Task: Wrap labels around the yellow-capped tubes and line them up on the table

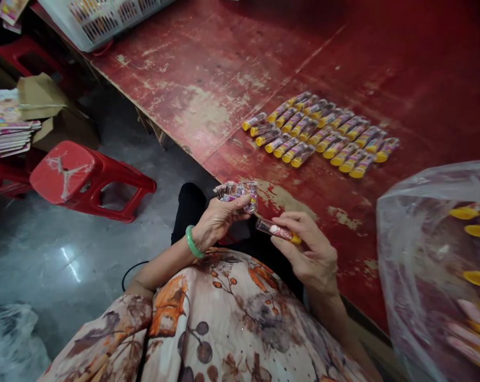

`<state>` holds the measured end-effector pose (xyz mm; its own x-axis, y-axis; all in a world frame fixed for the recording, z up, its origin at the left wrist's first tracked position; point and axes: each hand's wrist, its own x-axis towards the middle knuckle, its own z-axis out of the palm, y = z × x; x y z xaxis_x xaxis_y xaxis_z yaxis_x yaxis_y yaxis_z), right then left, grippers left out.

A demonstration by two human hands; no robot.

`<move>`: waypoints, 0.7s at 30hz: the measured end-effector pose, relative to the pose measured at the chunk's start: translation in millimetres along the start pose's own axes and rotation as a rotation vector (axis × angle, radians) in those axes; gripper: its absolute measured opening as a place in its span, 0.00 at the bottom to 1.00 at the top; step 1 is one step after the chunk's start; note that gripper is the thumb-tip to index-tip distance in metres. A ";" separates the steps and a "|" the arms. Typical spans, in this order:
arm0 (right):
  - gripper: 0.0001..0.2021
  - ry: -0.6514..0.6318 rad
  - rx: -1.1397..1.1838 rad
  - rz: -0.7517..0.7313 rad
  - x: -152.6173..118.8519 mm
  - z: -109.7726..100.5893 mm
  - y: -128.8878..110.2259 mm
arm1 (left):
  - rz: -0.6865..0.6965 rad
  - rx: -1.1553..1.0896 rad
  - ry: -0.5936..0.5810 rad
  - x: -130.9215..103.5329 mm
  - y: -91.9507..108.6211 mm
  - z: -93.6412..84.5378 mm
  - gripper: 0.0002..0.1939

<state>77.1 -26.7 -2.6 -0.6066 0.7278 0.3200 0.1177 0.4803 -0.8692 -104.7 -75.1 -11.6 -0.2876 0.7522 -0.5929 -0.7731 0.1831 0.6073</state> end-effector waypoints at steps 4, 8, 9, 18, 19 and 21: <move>0.18 0.096 -0.286 -0.249 0.2 10.3 0.0 | -0.038 -0.048 -0.031 -5.8 0.2 5.6 0.12; 0.22 0.194 -0.510 -0.376 -2.2 17.6 2.5 | -0.067 -0.080 -0.040 -13.9 0.7 10.1 0.10; 0.22 0.216 -0.557 -0.398 -3.5 19.1 2.6 | -0.066 -0.082 -0.049 -15.7 0.4 11.0 0.09; 0.24 0.216 -0.850 -0.581 -13.7 28.0 0.9 | 0.071 0.001 -0.099 -20.7 -13.5 7.1 0.15; 0.24 0.209 -0.849 -0.593 -13.9 28.8 0.6 | 0.095 0.010 -0.093 -21.0 -14.6 6.0 0.16; 0.25 0.200 -0.849 -0.606 -13.8 30.6 0.2 | 0.122 0.018 -0.089 -22.1 -15.7 4.4 0.18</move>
<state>61.4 -51.6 -18.8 -0.6164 0.2829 0.7348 0.3963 0.9179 -0.0209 -83.7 -91.7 -5.7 -0.3267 0.8228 -0.4651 -0.7247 0.0977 0.6821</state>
